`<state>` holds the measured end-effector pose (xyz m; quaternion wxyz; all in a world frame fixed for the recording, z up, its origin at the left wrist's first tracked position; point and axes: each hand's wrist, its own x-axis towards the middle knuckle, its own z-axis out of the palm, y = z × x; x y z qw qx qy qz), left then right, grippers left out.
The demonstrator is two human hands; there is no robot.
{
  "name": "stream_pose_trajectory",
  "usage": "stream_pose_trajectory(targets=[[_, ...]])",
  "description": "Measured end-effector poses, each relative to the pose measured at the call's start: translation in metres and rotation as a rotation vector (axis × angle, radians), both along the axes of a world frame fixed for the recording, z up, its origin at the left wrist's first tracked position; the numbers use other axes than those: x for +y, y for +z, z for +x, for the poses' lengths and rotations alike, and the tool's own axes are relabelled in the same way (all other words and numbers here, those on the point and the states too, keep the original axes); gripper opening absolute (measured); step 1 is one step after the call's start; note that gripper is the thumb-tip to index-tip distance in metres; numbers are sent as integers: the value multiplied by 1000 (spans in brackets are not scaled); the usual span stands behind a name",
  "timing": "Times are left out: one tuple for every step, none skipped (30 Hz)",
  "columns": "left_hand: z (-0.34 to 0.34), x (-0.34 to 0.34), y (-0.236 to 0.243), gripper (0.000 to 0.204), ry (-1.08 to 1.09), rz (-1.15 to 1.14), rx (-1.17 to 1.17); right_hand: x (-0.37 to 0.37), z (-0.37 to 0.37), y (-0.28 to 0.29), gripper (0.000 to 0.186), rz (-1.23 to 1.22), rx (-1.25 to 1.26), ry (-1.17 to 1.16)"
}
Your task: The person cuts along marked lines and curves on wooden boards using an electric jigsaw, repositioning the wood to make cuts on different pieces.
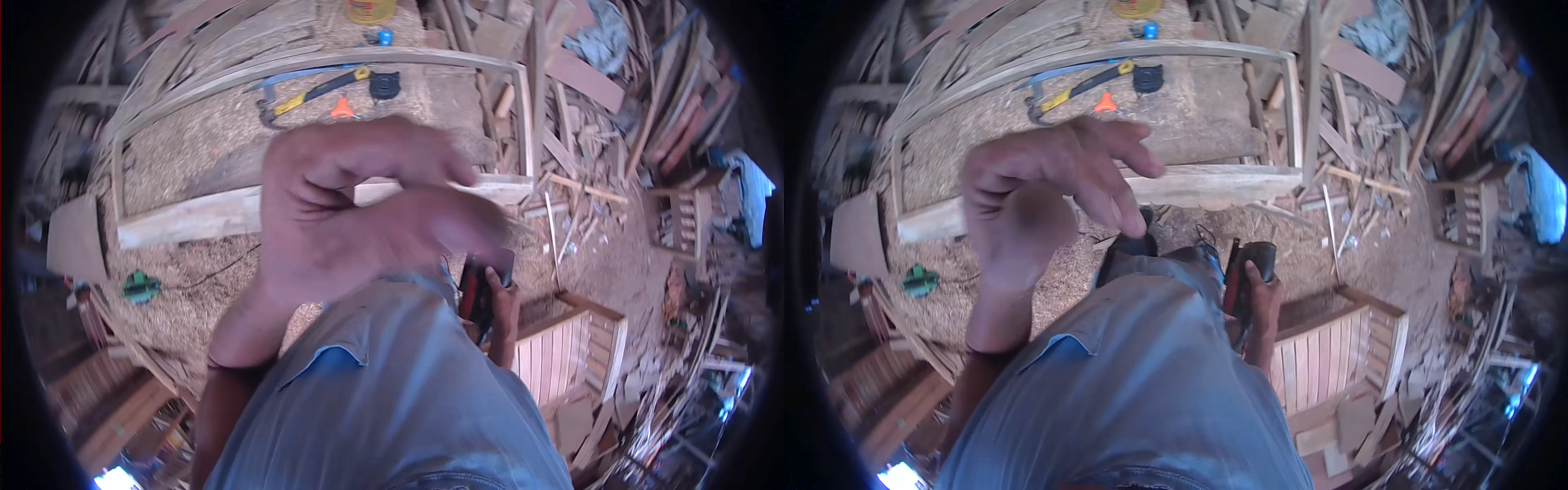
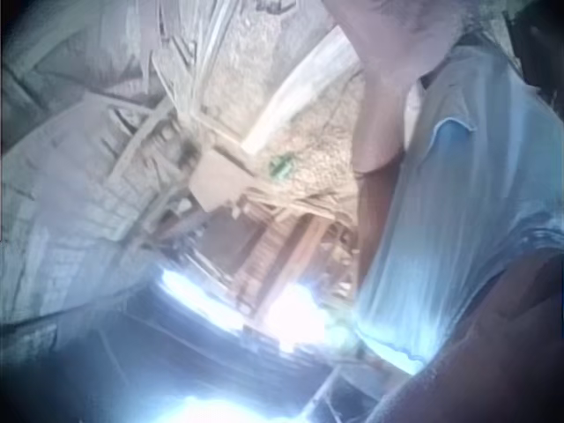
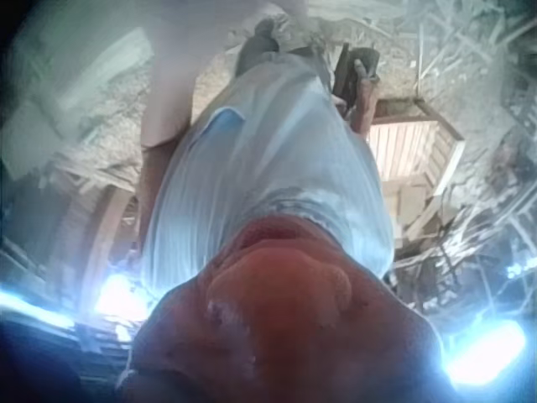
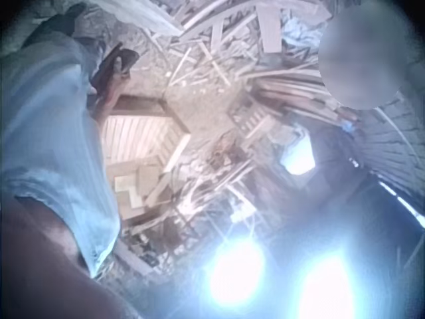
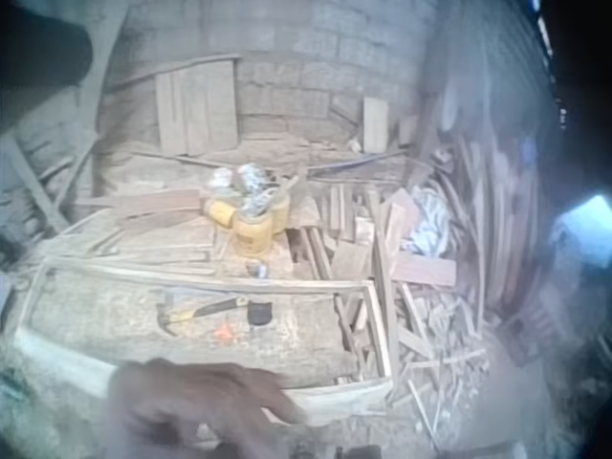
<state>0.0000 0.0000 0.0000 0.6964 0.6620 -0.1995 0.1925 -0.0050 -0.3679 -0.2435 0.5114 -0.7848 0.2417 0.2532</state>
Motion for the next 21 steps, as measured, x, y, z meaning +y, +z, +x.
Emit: stream_pose_trajectory(targets=[[12, -7, 17, 58, -77, -26, -15, -3, -13, 2, 41, -22, -12, -64], [29, -11, 24, 57, -228, -58, -114, -9, -27, 6, 38, -43, -24, -128], [33, 12, 45, 56, -331, 23, -212, 41, -29, 3, 38, 35, -27, -111], [42, 13, 37, 56, -389, -12, -222, 42, -47, 8, 38, 57, -32, -210], [50, 12, 29, 56, -450, -51, -249, 44, -64, 14, 38, 82, -39, -306], [50, 23, 41, 56, -457, -45, -265, 60, -70, 21, 37, 120, -32, -339], [58, 18, 33, 56, -512, -83, -289, 58, -85, 18, 37, 95, -39, -393], [64, 13, 25, 56, -564, -119, -311, 56, -102, 14, 36, 82, -52, -468], [66, 13, 28, 56, -589, -121, -333, 66, -108, 18, 35, 99, -64, -512], [67, 13, 31, 56, -612, -120, -352, 72, -117, 24, 35, 180, -12, -541], [67, 13, 33, 56, -632, -116, -370, 79, -125, 29, 35, 194, -13, -554], [69, 10, 32, 56, -666, -121, -395, 83, -134, 31, 36, 229, -14, -593], [70, 6, 31, 56, -698, -122, -418, 87, -142, 29, 37, 268, -12, -630], [73, -5, 29, 56, -747, -138, -437, 87, -154, 22, 36, 251, -3, -666], [75, -16, 25, 56, -795, -153, -454, 87, -165, 9, 37, 273, -51, -693], [73, -2, 14, 54, -796, -49, -375, 95, -167, 9, 36, 310, -53, -701], [64, 5, 10, 44, -672, 101, -130, 98, -174, 12, 36, 312, -56, -757], [57, 9, -1, 30, -570, 228, 24, 111, -177, 15, 36, 324, -48, -816], [52, 7, -23, 22, -486, 122, 273, 122, -176, 21, 35, 317, -38, -818], [59, 4, -48, 20, -416, 283, 394, 124, -171, 23, 34, 303, -42, -812], [68, 4, -76, 20, -334, 448, 510, 130, -172, 24, 34, 311, -44, -849]])
